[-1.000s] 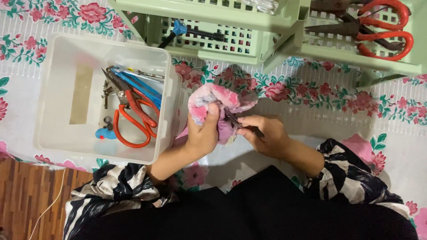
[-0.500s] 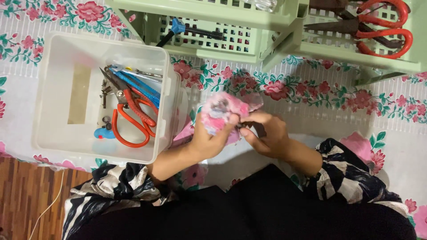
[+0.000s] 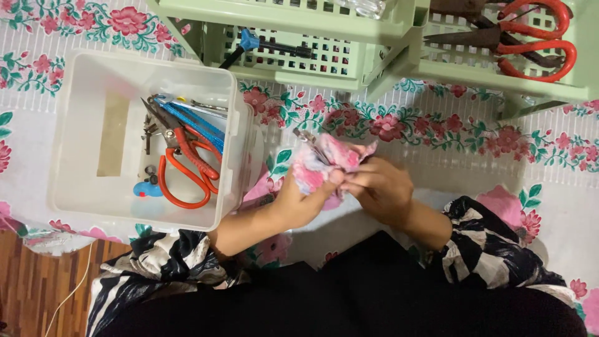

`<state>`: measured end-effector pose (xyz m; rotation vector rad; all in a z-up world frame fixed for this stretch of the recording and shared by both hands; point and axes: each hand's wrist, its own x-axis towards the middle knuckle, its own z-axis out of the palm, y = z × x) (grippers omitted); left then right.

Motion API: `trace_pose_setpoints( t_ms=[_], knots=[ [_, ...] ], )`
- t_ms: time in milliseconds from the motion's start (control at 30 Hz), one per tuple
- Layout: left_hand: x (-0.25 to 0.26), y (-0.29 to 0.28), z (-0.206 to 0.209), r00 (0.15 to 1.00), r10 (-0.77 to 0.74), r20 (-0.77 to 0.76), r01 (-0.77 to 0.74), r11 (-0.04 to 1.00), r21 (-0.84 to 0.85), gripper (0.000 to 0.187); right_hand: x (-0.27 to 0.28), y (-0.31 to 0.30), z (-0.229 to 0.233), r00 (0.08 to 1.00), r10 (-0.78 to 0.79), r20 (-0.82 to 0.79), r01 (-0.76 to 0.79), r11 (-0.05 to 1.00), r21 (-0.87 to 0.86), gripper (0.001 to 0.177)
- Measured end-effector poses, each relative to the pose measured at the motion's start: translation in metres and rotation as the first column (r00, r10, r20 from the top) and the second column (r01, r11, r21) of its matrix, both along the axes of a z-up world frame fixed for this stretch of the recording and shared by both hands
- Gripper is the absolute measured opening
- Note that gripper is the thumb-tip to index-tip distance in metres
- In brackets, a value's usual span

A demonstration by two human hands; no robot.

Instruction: Repairing a small pink plush toy using various tools like pliers and scissors.

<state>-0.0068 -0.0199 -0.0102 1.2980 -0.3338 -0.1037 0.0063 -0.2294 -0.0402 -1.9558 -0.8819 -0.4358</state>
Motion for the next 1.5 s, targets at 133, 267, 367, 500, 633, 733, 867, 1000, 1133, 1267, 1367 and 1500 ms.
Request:
trace_pose_setpoints(
  t_ms=[133, 267, 367, 500, 633, 733, 867, 1000, 1133, 1267, 1367, 1500],
  knots=[
    [0.003, 0.0, 0.012, 0.995, -0.096, 0.017, 0.094, 0.988, 0.12, 0.023, 0.005, 0.006, 0.013, 0.991, -0.065, 0.119, 0.053, 0.994, 0.101, 0.036],
    [-0.003, 0.005, -0.039, 0.95, -0.005, 0.312, -0.094, 0.949, 0.302, 0.018, 0.007, 0.001, 0.015, 0.983, -0.119, 0.143, 0.115, 0.993, 0.033, 0.043],
    [0.003, 0.008, -0.018, 0.943, -0.013, 0.332, -0.104, 0.938, 0.33, 0.021, 0.011, -0.004, 0.026, 0.966, -0.048, 0.256, 0.009, 0.989, 0.149, 0.048],
    [0.006, 0.007, 0.005, 0.924, -0.076, 0.376, -0.112, 0.884, 0.453, 0.03, 0.018, -0.008, 0.075, 0.961, -0.039, 0.272, 0.009, 0.994, 0.113, 0.05],
    [0.004, 0.01, 0.003, 0.915, -0.225, 0.335, -0.039, 0.777, 0.628, 0.036, 0.024, -0.02, 0.114, 0.998, 0.033, 0.044, -0.025, 0.983, -0.181, 0.049],
    [0.005, 0.011, 0.001, 0.897, -0.205, 0.391, -0.076, 0.801, 0.594, 0.045, 0.027, -0.029, 0.128, 0.995, 0.068, -0.078, -0.088, 0.951, -0.297, 0.027],
    [0.012, 0.011, 0.017, 0.888, -0.182, 0.423, -0.053, 0.873, 0.485, 0.043, 0.022, -0.033, 0.132, 0.989, 0.002, -0.151, -0.045, 0.958, -0.284, 0.013],
    [0.017, 0.015, 0.023, 0.949, -0.066, 0.309, -0.023, 0.961, 0.275, 0.031, 0.016, -0.034, 0.11, 0.97, -0.067, -0.234, 0.052, 0.996, -0.07, 0.011],
    [0.014, 0.008, 0.019, 0.994, 0.033, -0.107, -0.051, 0.984, -0.169, 0.017, 0.007, -0.025, 0.076, 0.921, -0.102, -0.377, 0.172, 0.972, 0.159, 0.015],
    [0.01, 0.004, -0.018, 0.987, 0.148, 0.065, -0.152, 0.986, 0.062, 0.025, 0.001, -0.016, 0.042, 0.897, -0.173, -0.407, 0.284, 0.931, 0.23, 0.021],
    [0.006, 0.007, -0.042, 0.943, 0.187, -0.273, -0.196, 0.98, -0.006, 0.034, 0.005, -0.015, 0.032, 0.935, -0.168, -0.313, 0.269, 0.91, 0.315, 0.022],
    [-0.004, 0.019, -0.074, 0.923, 0.059, -0.38, 0.005, 0.986, 0.166, 0.047, 0.007, -0.016, 0.029, 0.926, -0.181, -0.332, 0.305, 0.877, 0.372, 0.025]
  ],
)
